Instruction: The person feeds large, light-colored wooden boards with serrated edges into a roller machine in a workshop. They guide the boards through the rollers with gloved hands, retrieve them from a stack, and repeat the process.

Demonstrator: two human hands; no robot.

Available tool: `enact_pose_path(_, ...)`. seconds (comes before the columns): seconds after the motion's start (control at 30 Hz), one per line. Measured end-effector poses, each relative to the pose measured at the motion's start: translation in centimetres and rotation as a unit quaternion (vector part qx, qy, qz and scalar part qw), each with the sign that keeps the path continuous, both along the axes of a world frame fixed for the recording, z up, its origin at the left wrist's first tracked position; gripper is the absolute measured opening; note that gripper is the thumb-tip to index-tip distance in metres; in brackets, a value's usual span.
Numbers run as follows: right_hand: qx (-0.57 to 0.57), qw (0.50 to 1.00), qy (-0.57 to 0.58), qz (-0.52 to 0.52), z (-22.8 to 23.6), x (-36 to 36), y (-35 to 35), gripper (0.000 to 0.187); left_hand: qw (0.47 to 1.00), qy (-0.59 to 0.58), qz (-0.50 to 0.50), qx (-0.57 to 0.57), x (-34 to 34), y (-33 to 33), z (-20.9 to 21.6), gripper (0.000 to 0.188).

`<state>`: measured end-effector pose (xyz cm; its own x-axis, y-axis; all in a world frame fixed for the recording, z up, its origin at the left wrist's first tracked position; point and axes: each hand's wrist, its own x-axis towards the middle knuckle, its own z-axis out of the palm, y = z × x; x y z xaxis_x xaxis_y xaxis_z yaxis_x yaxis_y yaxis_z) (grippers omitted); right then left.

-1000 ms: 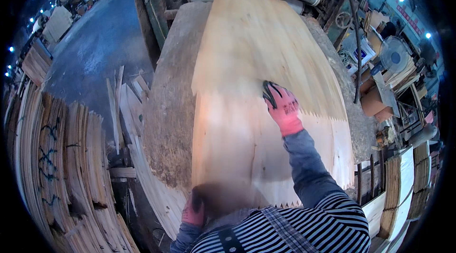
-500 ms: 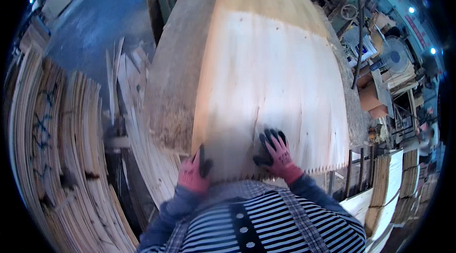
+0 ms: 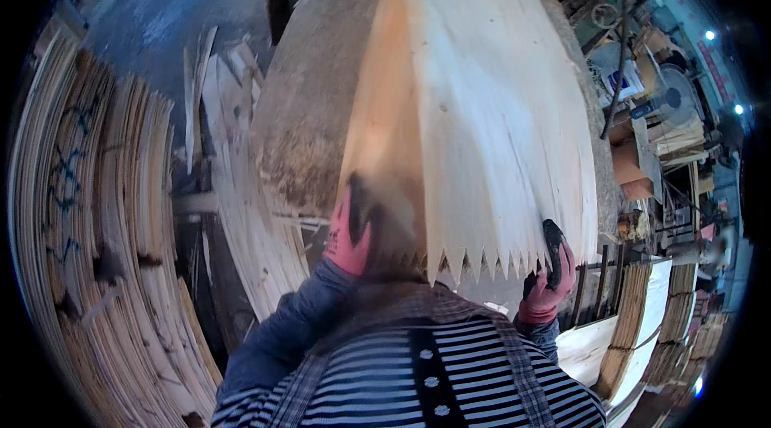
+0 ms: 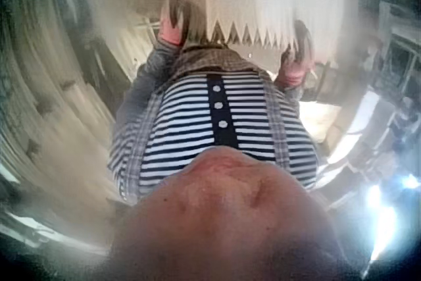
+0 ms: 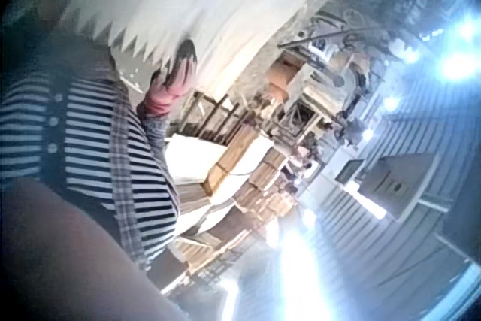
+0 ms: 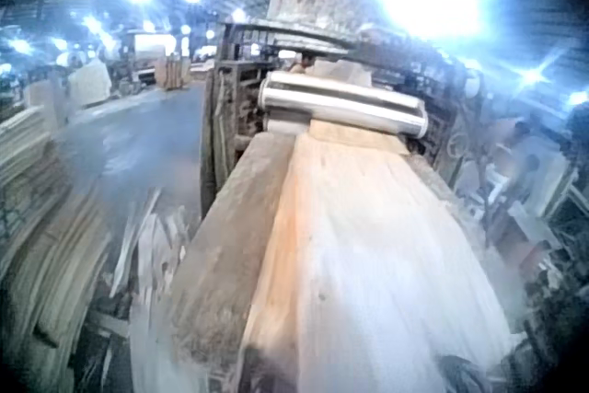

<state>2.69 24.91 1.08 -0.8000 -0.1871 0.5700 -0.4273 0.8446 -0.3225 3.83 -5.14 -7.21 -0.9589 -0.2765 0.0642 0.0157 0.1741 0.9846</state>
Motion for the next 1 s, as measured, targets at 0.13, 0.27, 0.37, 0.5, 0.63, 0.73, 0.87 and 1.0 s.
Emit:
enact_pose_path(0.13,0.048,0.994,0.043,0.089,3.8,-5.5,-2.8,0.035,0.963,-0.188,0.034,-0.190,2.0,0.6,-9.3,0.072)
enact_pose_path(0.27,0.051,0.995,0.042,0.080,2.9,-13.9,-5.0,0.036,0.981,-0.135,0.023,-0.141,1.2,-0.3,-6.5,0.060)
enact_pose_path(0.37,0.048,0.994,0.065,0.076,1.4,-20.2,-7.1,0.036,0.988,-0.108,0.062,-0.091,1.8,0.0,-4.2,0.050)
enact_pose_path(0.5,0.049,0.995,0.049,0.066,-2.0,-27.8,-9.4,0.036,0.975,-0.197,0.090,-0.046,1.6,0.7,-1.9,0.042)
enact_pose_path(0.63,0.008,0.996,-0.051,0.073,-3.8,-33.0,-11.1,0.045,0.972,-0.202,0.085,-0.090,1.2,0.4,-1.6,0.040)
enact_pose_path(0.73,0.147,0.989,-0.005,0.028,-6.7,-32.7,-11.7,0.058,0.981,-0.169,0.069,-0.068,0.9,-0.3,-2.5,0.041)
enact_pose_path(0.87,0.149,0.958,-0.132,0.207,-6.2,-21.4,-9.8,0.072,0.974,-0.216,0.072,0.001,1.2,-1.3,-2.4,0.047)
enact_pose_path(1.0,0.163,0.923,-0.218,0.271,-10.4,-8.8,-3.2,0.083,0.981,-0.131,-0.037,0.136,1.2,-1.4,-3.7,0.055)
